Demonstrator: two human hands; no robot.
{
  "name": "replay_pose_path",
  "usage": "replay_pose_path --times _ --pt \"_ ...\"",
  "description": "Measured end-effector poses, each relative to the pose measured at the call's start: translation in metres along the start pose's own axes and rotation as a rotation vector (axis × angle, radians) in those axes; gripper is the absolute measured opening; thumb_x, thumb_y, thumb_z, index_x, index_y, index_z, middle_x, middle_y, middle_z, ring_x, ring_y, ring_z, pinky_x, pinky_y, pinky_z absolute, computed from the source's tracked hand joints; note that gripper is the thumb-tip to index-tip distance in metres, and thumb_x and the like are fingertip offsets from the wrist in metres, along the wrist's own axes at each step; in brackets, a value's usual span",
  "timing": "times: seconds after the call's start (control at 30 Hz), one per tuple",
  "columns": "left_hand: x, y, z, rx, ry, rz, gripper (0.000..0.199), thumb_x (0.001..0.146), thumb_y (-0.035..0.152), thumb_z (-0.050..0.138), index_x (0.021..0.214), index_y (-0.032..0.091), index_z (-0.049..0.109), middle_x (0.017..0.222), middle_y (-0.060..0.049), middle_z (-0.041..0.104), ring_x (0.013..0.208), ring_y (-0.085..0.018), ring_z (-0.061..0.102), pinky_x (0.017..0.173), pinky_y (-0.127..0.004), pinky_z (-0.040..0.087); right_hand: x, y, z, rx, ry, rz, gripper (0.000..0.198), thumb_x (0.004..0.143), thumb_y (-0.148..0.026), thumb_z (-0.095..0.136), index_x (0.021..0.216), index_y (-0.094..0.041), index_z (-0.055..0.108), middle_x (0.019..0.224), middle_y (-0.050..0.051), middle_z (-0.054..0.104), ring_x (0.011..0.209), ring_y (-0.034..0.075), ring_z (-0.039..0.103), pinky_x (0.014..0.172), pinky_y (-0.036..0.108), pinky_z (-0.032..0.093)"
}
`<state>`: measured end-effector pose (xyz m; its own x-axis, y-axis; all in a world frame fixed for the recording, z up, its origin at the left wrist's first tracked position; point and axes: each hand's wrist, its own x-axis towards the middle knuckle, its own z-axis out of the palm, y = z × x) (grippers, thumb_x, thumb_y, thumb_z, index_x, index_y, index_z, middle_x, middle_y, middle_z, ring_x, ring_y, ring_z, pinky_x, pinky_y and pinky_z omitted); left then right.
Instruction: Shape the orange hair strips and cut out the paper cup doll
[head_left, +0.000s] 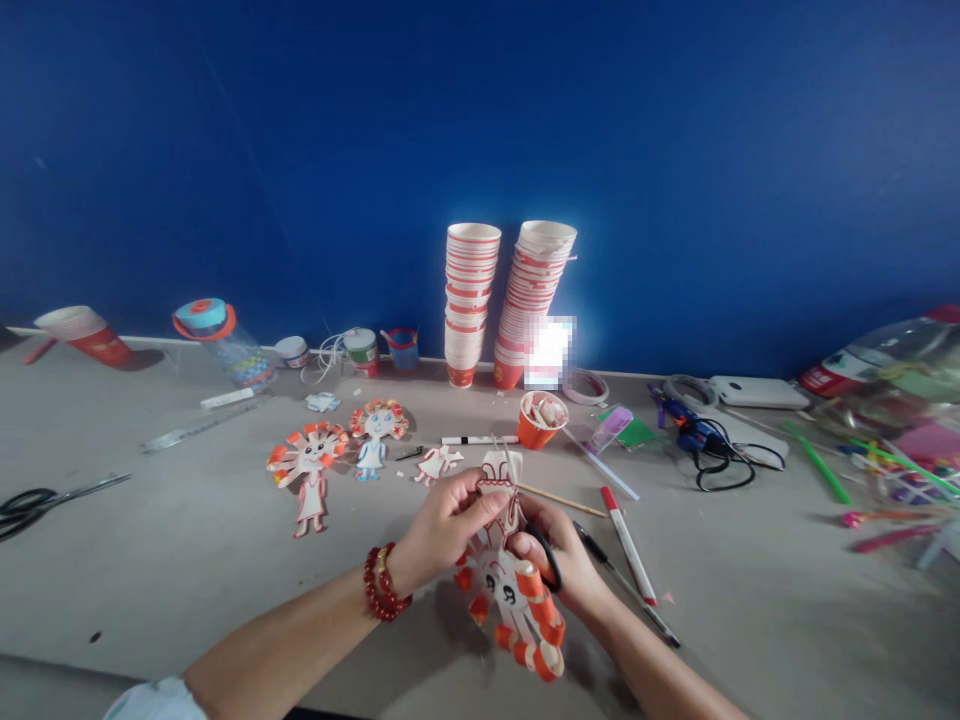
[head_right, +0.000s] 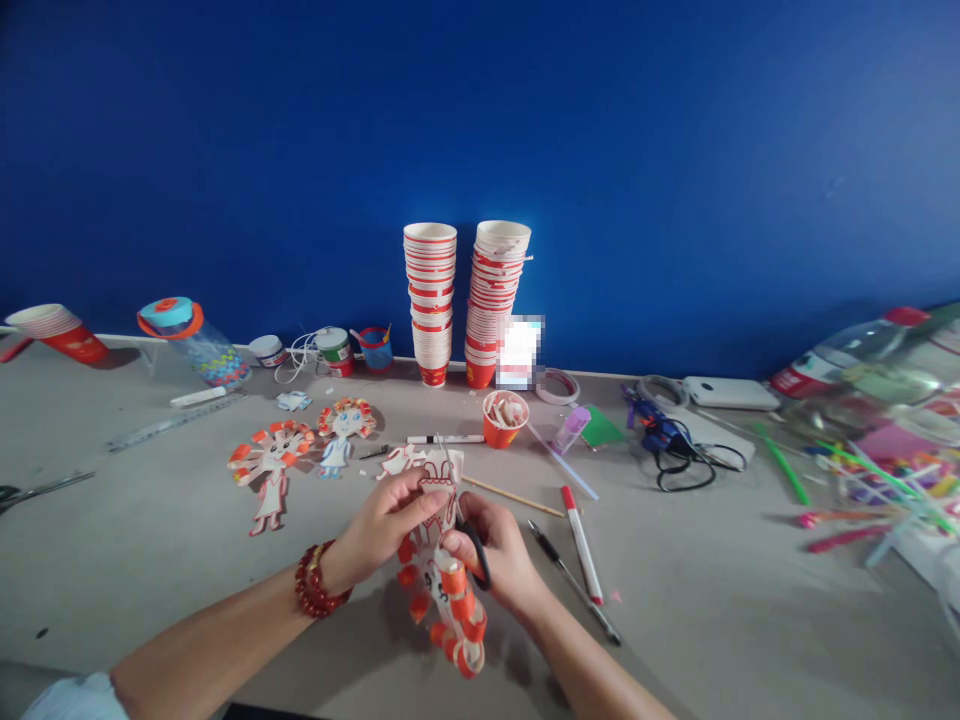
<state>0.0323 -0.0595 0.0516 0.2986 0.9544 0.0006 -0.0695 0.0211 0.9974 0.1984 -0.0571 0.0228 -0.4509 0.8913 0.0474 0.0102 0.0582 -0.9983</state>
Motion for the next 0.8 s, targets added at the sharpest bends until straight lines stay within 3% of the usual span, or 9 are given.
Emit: replay_pose_path --times 0.8 --pt "-0.0008 -0.0001 0.0091 -0.055 0.016 -0.048 0.034 0.081 0.046 0.056 0.069 0.014 0.052 0.062 0.002 0.046 0.056 -0.009 0.038 0.052 -0.021 0.032 -0.0017 -0.0082 -0.0016 -0.015 -0.004 -0.014 0.058 0.069 -0.071 0.056 0.075 -0.014 0.059 0.063 0.002 0.056 0.058 0.016 0.050 0.054 0.026 0.043"
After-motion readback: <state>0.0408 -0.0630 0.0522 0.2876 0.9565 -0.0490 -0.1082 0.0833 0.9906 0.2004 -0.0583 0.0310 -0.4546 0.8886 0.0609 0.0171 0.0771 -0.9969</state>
